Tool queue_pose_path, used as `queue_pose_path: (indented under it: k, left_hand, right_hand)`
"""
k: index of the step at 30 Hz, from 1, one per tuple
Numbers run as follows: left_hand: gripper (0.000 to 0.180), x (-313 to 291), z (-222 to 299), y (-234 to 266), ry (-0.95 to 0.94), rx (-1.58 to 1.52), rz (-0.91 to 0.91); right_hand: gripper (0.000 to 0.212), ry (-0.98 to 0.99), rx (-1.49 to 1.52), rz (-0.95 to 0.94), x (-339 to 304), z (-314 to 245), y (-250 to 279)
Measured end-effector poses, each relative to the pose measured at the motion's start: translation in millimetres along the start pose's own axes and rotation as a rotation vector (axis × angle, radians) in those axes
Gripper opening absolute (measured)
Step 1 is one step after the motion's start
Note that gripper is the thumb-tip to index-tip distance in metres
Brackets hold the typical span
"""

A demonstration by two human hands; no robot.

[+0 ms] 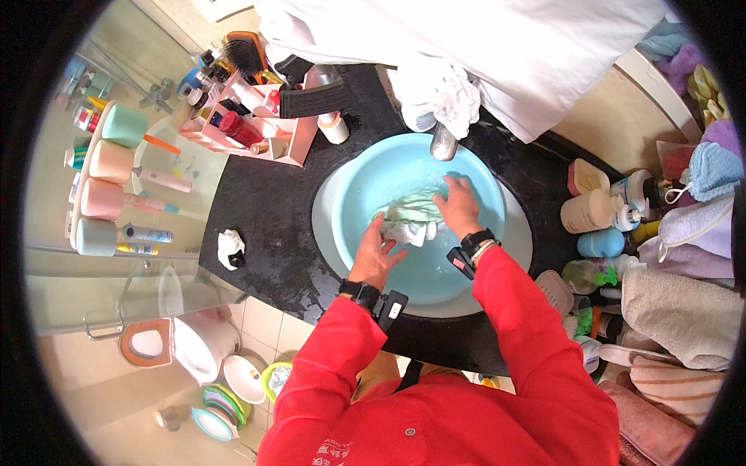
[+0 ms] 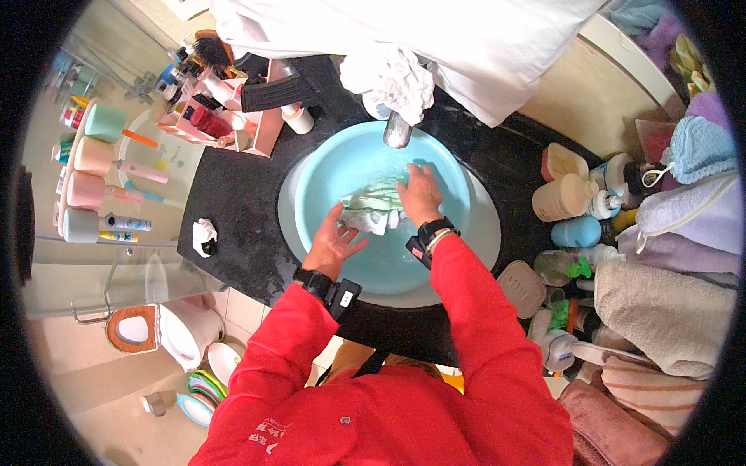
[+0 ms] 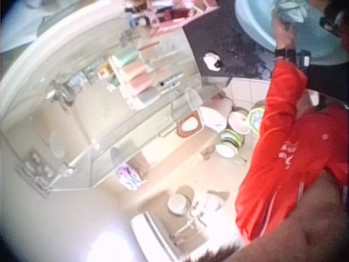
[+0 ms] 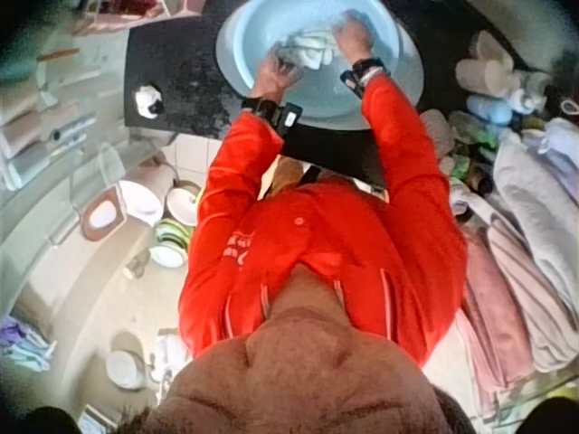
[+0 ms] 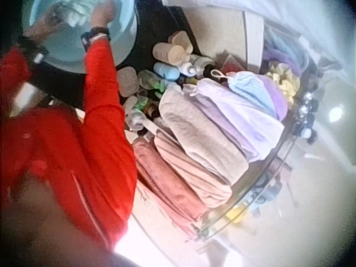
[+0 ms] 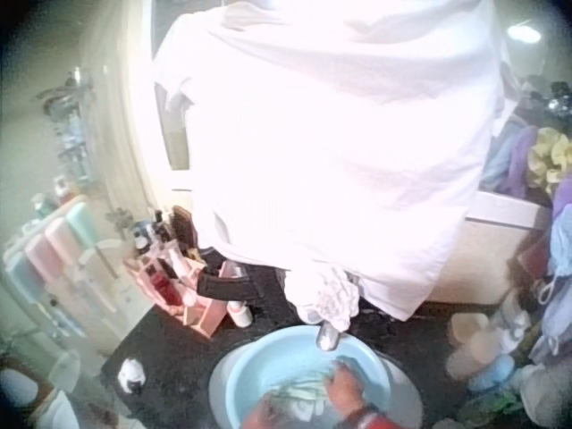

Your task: The person washes small pieces of cloth by hand in a blue basin under running tap water. They repeatedly submerge, rub, and wring the items, then place them aside on the counter.

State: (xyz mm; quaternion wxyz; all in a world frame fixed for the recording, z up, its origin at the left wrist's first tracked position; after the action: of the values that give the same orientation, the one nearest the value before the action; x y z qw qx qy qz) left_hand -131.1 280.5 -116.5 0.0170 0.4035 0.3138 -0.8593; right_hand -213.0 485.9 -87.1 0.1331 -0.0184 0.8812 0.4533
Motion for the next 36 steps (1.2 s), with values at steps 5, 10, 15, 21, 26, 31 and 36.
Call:
queue_pose_path:
  k: [5, 10, 15, 21, 26, 31, 36]
  left_hand:
    - [0.066, -8, -19, 19, 0.141, -0.156, 0.151]
    - [0.064, -2, 6, 26, 0.019, 0.013, 0.103]
    - [0.069, -2, 22, -8, 0.052, -0.020, -0.119]
    - [0.075, 1, 36, -28, 0.028, -0.157, -0.165]
    - [0.072, 4, 7, -1, 0.123, -0.092, -0.056]
    - [0.069, 7, -10, 14, 0.153, -0.065, 0.025]
    - [0.065, 10, -12, 13, 0.170, 0.086, -0.001]
  right_hand:
    - [0.050, 0.003, -0.166, -0.276, -12, 2, -81]
    - [0.029, 0.228, 0.359, -0.429, -8, -46, -59]
    - [0.025, 0.428, 0.325, -0.405, -29, -133, 27]
    - [0.014, 0.685, 0.096, -0.167, -66, -180, 98]
    - [0.017, 0.419, -0.024, -0.332, -36, -120, 19]
    - [0.021, 0.344, -0.216, -0.576, -48, -56, -93]
    - [0.027, 0.700, -0.558, -0.592, -77, -51, -111]
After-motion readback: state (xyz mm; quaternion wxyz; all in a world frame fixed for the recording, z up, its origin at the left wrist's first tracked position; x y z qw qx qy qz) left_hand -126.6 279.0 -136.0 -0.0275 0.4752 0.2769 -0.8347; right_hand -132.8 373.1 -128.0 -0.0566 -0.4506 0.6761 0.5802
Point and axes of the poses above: each hand's wrist, its own x-axis towards the middle knuckle, its own y-axis out of the back of the hand, z = x × y, the point moved 10 cm from there along x, towards the middle knuckle, and after that the axes turned 12 degrees about -z, right-handed, at the moved point
